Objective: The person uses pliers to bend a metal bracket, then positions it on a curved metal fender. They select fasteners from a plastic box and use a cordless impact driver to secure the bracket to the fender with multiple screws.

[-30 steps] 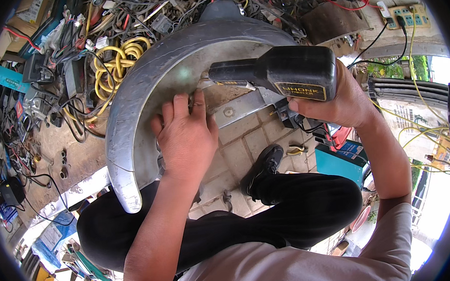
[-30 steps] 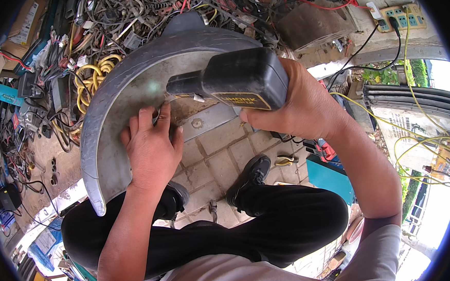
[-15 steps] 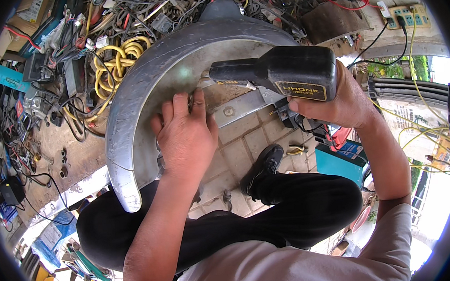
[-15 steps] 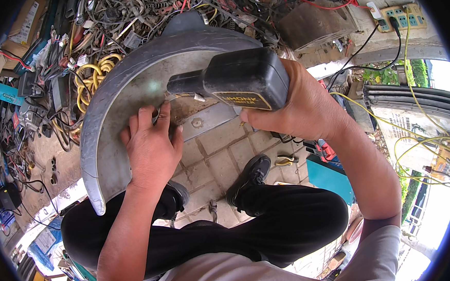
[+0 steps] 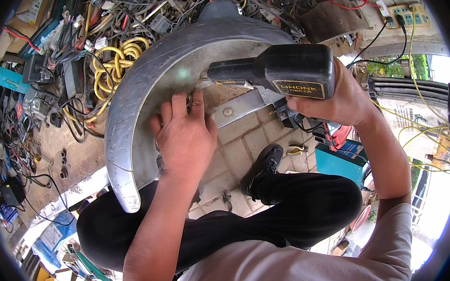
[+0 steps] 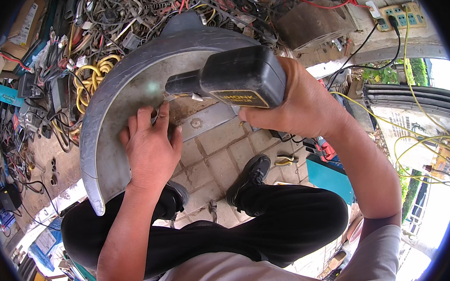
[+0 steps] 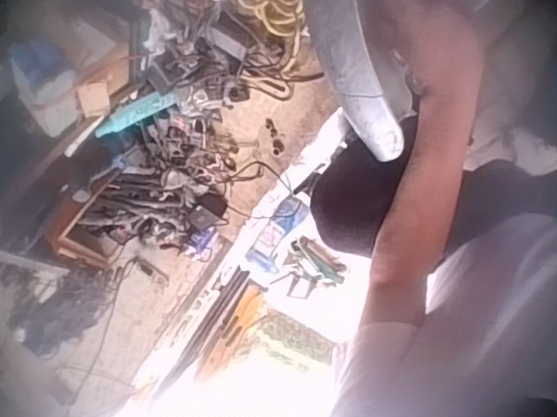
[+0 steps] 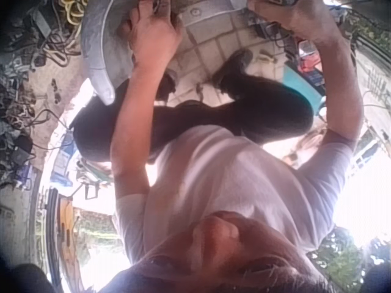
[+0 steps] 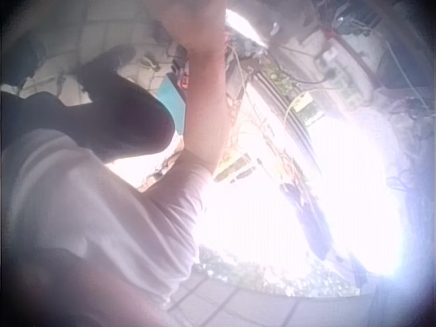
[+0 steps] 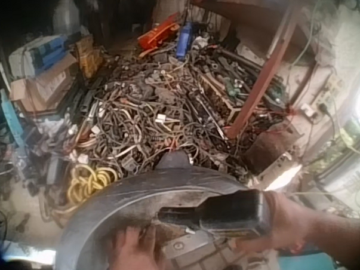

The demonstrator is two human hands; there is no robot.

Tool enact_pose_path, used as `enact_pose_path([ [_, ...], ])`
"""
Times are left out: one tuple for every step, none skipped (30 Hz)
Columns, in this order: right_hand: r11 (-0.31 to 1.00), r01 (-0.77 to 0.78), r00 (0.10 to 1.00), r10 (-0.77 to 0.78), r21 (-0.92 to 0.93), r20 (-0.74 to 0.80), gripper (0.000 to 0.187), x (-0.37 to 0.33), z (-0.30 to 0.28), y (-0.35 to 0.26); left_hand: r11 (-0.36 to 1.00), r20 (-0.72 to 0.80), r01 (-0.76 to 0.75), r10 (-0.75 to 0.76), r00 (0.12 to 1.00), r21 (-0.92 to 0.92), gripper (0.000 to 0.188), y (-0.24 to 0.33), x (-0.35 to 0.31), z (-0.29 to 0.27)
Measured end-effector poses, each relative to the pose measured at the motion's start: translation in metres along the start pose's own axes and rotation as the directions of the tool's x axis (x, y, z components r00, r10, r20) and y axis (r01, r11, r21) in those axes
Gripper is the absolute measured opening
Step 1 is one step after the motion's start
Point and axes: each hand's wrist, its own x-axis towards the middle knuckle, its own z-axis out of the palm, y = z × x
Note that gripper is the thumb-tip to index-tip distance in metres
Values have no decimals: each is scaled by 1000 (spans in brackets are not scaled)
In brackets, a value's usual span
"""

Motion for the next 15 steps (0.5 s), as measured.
enact_pose_path([
  [1000, -2, 1000, 2, 1, 0, 47, 0, 0, 0, 1000, 0, 2, -2, 1000, -2, 50, 0, 0, 0],
  [1000, -12, 1000, 12, -7, -3, 47, 0, 0, 0, 1000, -2, 1, -1, 1000, -6, 50, 0, 0, 0],
  [1000, 3, 1000, -3, 3, 2, 46, 0, 0, -1, 1000, 1, 2, -2, 1000, -4, 50, 0, 0, 0],
  [1000, 10, 1000, -10, 4, 4, 46, 0, 0, -1, 1000, 0, 1, -1, 1000, -4, 50, 0, 0, 0],
  [1000, 20, 1000, -19, -5, 3, 46, 0, 0, -2, 1000, 0, -1, 1, 1000, -5, 50, 0, 0, 0],
  [1000, 29, 1000, -29, -2, 7, 45, 0, -1, -2, 1000, -1, -1, 1, 1000, -4, 50, 0, 0, 0],
  [999, 40, 999, -40, -10, 9, 44, 0, -1, -2, 1000, -3, -1, 1, 1000, -4, 50, 0, 0, 0],
  [997, 61, 998, -61, -42, 9, 44, 0, -1, -3, 1000, -4, -1, 1, 1000, -3, 50, 0, 0, 0],
  [999, 50, 999, -50, -4, 12, 44, -1, -1, -3, 1000, -7, -2, 2, 1000, -1, 50, 0, 0, 0],
  [999, 47, 999, -47, 8, 12, 43, -1, 0, -2, 1000, -10, -3, 3, 1000, 0, 50, 0, 0, 1],
  [999, 44, 999, -45, 21, 13, 43, 0, 0, -2, 1000, -18, -7, 7, 1000, -1, 50, 0, 0, 1],
  [999, 44, 999, -44, 12, 12, 43, 0, 0, -2, 1000, -14, -3, 3, 1000, 1, 50, 0, 0, 1],
  [999, 43, 999, -43, 3, 11, 43, 0, 1, -2, 1000, -15, -2, 2, 1000, 1, 50, 0, 0, 1],
  [999, 29, 1000, -29, -24, 4, 43, 0, 1, -2, 1000, -16, -2, 2, 1000, 0, 50, 0, 0, 2],
  [998, 58, 998, -58, 1, 1, 42, 0, 1, -2, 1000, -17, 0, 0, 1000, 1, 50, 0, 0, 2],
])
